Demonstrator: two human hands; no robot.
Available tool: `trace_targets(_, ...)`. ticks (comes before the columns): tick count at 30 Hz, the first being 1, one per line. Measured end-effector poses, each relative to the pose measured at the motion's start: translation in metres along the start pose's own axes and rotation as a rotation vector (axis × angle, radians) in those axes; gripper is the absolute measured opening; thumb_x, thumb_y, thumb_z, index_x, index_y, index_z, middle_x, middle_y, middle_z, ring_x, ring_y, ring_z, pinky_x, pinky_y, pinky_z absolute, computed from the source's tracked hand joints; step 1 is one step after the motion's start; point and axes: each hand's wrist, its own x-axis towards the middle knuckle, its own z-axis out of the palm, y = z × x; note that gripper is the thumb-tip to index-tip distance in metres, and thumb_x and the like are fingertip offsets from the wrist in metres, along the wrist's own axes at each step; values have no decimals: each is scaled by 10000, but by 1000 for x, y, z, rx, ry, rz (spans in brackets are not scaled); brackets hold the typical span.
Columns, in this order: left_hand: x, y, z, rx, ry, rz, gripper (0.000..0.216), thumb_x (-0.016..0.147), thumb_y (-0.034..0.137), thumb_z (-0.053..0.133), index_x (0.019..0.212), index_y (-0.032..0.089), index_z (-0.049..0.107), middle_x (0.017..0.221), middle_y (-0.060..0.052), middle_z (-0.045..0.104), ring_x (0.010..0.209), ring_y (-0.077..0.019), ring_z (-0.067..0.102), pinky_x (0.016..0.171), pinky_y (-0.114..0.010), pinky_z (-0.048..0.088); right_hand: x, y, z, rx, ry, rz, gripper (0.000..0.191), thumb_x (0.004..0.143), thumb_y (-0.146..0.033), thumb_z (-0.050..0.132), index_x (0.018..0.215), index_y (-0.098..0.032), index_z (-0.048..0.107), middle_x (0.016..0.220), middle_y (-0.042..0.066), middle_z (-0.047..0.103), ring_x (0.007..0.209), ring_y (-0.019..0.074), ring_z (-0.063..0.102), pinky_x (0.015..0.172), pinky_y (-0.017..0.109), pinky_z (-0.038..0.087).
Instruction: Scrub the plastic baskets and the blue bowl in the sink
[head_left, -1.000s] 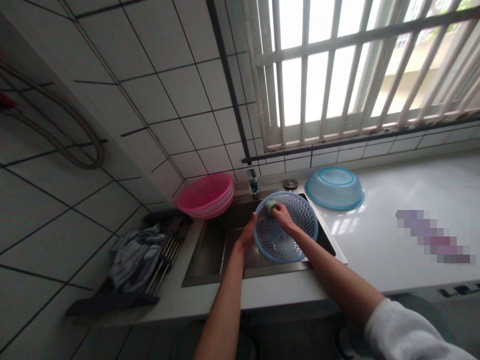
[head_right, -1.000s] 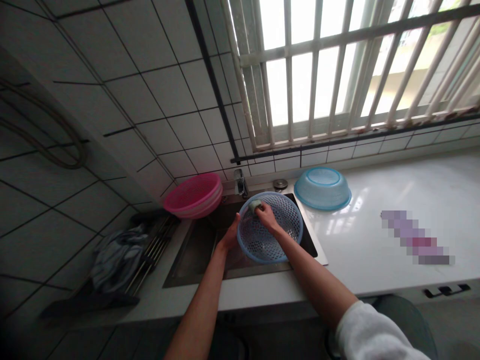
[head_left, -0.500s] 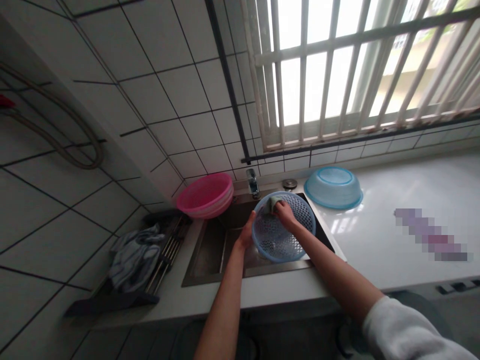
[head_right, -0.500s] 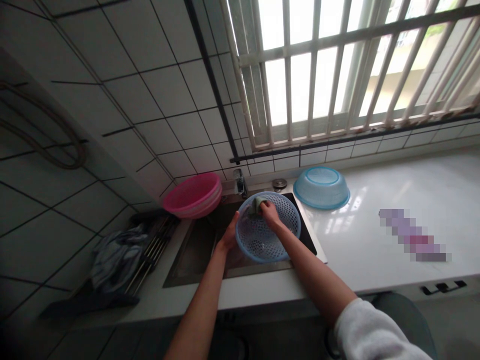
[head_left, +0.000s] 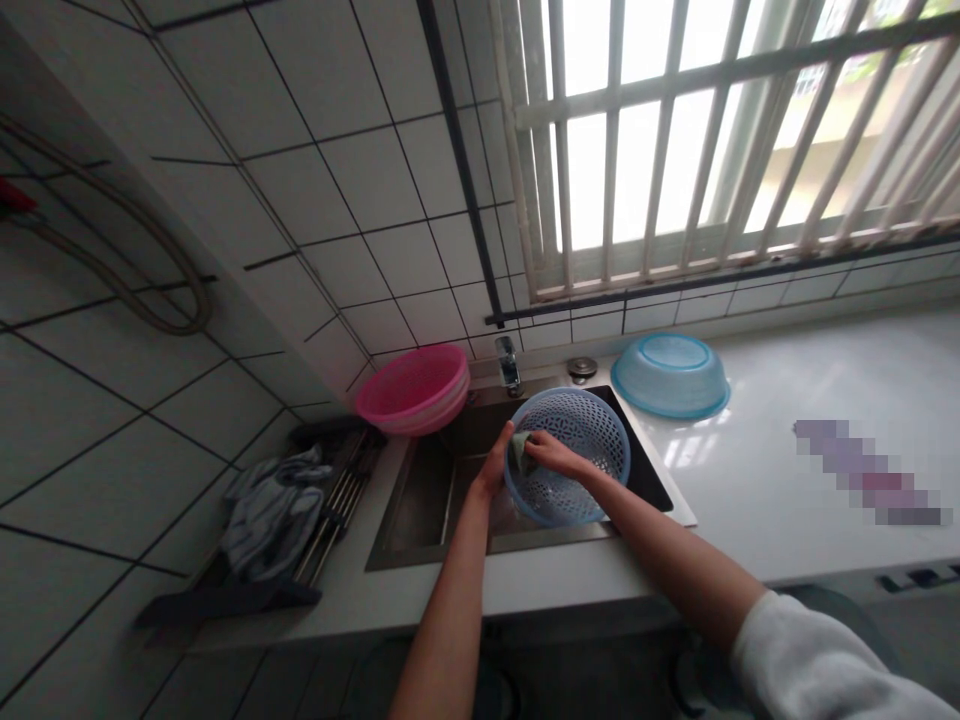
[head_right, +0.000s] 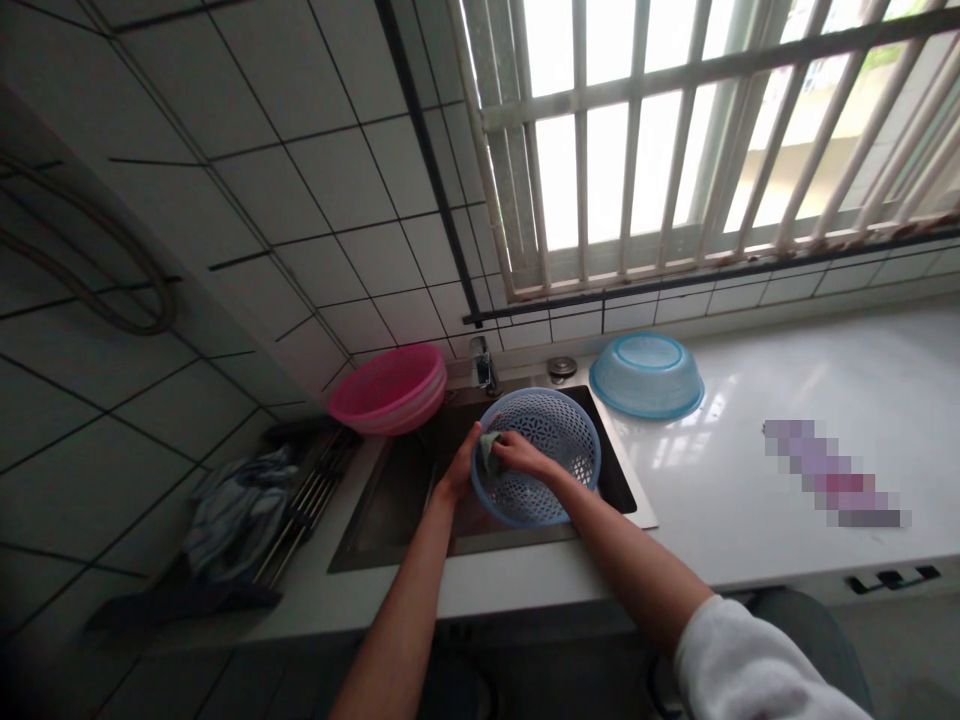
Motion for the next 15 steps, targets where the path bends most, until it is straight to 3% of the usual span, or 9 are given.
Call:
trace_targets(5,-2,1,12,-66,-64,76,624,948,617,628,1416,205,647,1348,-92,728,1424,-354,535,1237,-528,356,14,-8,-38,272,707,-5,377,887,-611,557,876,-235,587,815,26,603,781,194,593,686,297,554)
trace_targets(7,-2,1,15,-74,-65,92,645,939,609,648,1464,237,604,1381,-88,709,1429,-344,532,1244,-546,343,15,-13,-48,267,843,-24,404,881,-632,541,907,-230,580,833,29,599,812,204,591,687,293,548)
trace_targets(8,-3,1,16,-72,-71,96,662,926,610,665,1469,236,599,1387,-93,705,1430,-343,531,1248,-549,338,15,-16,-50,257,839,-41,401,876,-623,547,933,-227,584,859,31,609,833,206,593,690,290,545)
trace_targets(10,-2,-1,15,-55,-88,93,685,894,620,700,1435,204,634,1372,-114,711,1432,-353,527,1254,-538,333,10,-20,-45,202,703,-75,359,862,-565,581,960,-221,602,907,30,635,855,203,592,698,277,536)
trace_targets(15,2,-2,7,30,13,146,677,862,677,697,1323,182,716,1318,-110,742,1432,-359,526,1269,-524,302,-6,-17,-10,-57,2,-43,168,806,-347,680,825,-181,669,809,15,660,730,160,556,673,255,484)
